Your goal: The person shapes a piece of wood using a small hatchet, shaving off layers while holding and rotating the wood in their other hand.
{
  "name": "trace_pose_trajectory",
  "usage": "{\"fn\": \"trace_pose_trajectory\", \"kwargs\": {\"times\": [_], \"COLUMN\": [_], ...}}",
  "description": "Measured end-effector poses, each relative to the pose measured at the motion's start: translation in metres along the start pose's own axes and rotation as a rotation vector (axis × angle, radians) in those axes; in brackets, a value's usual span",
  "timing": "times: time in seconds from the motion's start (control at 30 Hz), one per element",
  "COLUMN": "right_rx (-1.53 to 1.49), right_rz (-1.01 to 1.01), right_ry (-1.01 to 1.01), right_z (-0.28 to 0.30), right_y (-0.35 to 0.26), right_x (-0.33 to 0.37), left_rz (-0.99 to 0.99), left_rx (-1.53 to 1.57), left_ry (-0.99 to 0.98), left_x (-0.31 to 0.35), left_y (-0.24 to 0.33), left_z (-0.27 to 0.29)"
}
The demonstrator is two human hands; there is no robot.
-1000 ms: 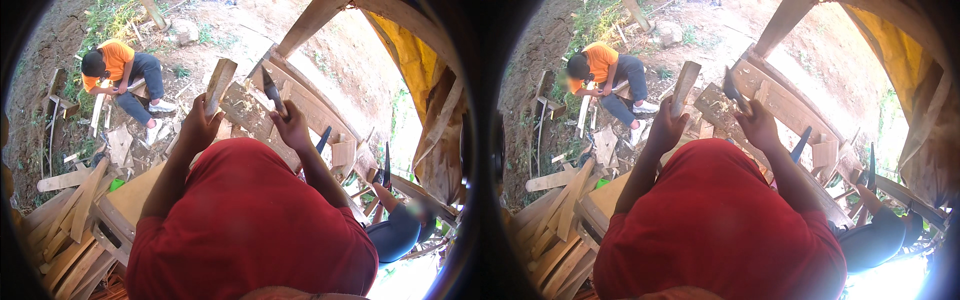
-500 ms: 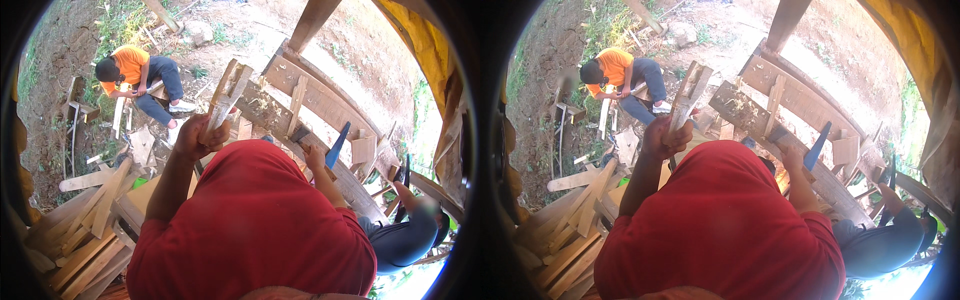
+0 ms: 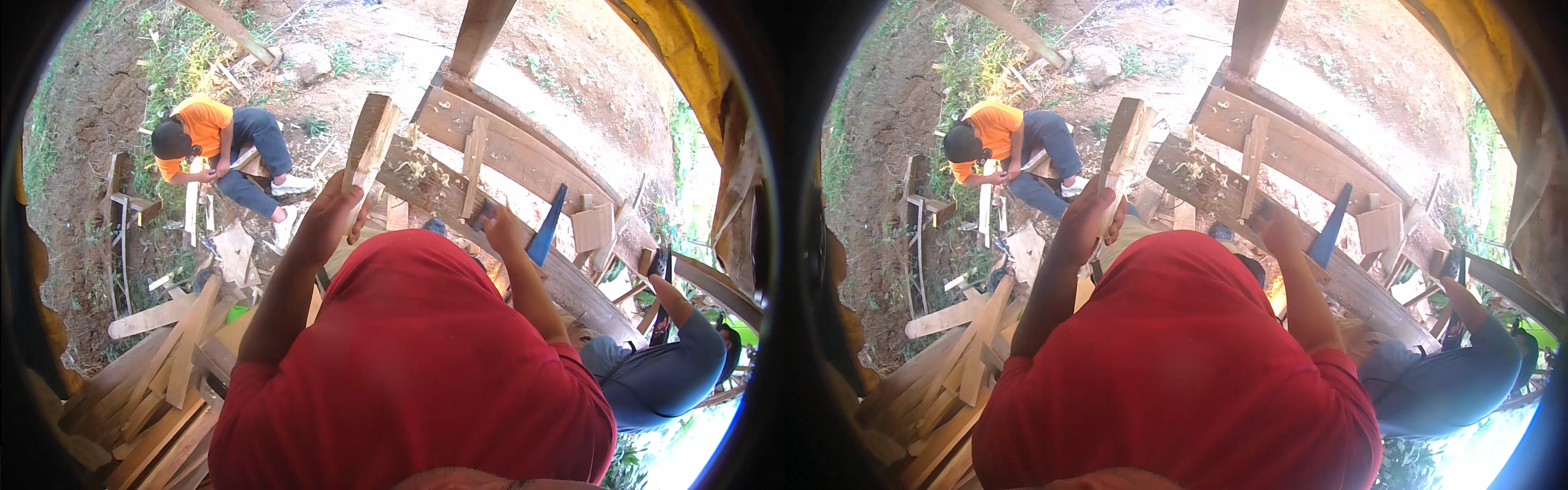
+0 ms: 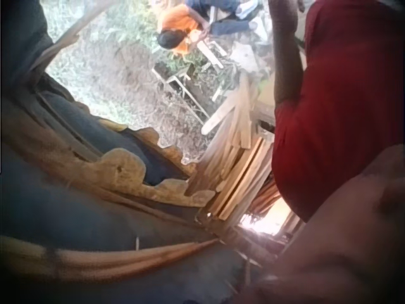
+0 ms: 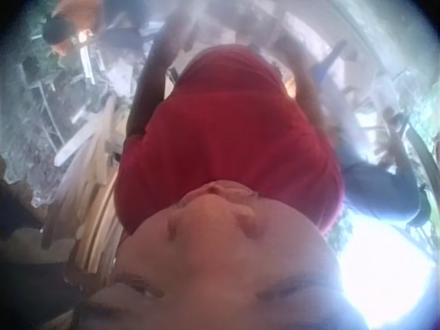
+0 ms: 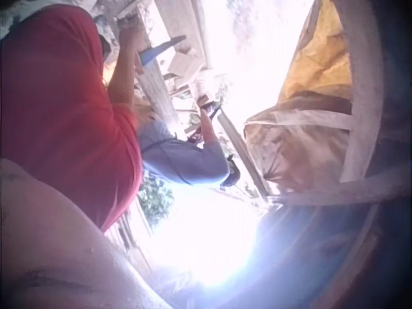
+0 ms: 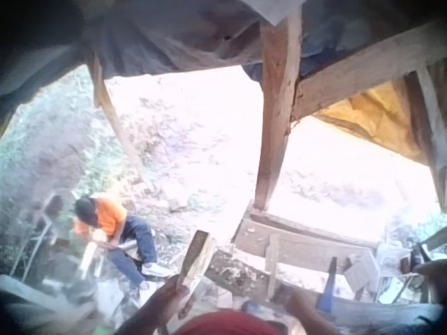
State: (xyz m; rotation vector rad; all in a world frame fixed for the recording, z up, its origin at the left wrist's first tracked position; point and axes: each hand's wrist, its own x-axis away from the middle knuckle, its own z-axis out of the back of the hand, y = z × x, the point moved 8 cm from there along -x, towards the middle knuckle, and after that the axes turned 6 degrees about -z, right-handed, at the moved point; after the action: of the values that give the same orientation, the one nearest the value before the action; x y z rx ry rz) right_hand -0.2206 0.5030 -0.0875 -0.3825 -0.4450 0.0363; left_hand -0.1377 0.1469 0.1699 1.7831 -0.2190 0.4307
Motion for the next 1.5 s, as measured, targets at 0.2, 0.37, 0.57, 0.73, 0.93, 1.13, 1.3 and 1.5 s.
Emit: {"fn": "trace_pose_trajectory", "kwargs": {"times": [0.2, 0.37, 0.57, 0.73, 0.93, 1.13, 1.3, 1.5], "right_rx": [-0.387, 0.003, 0.114, 0.111, 0.152, 0.173, 0.058, 0.173], "right_rz": [0.659, 0.873, 0.962, 1.057, 1.098, 1.168, 1.241, 1.143], "right_ry": [0.064, 0.137, 0.051, -0.098, -0.254, -0.187, -0.136, -0.016], "right_z": [0.183, 0.190, 0.170, 0.151, 0.128, 0.130, 0.144, 0.163], "right_y": [-0.233, -0.294, -0.317, -0.323, -0.317, -0.312, -0.318, -0.332], "right_x": [0.083, 0.097, 0.103, 0.098, 0.102, 0.122, 0.142, 0.134], "left_rz": [-0.205, -0.248, -0.142, -0.077, -0.097, 0.034, -0.114, -0.312], "left_rx": [-0.637, -0.869, -0.898, -0.862, -0.918, -0.887, -0.932, -0.969], "left_ry": [0.063, 0.113, 0.129, 0.028, -0.067, -0.106, -0.037, 0.099], "left_x": [0.000, 0.004, 0.018, 0.024, 0.041, 0.066, 0.078, 0.062], "left_y": [0.012, 0.012, 0.011, -0.005, -0.022, -0.022, -0.013, 0.000], "left_z": [-0.014, -0.017, -0.005, 0.005, 0.016, 0.011, 0.007, 0.006]}}
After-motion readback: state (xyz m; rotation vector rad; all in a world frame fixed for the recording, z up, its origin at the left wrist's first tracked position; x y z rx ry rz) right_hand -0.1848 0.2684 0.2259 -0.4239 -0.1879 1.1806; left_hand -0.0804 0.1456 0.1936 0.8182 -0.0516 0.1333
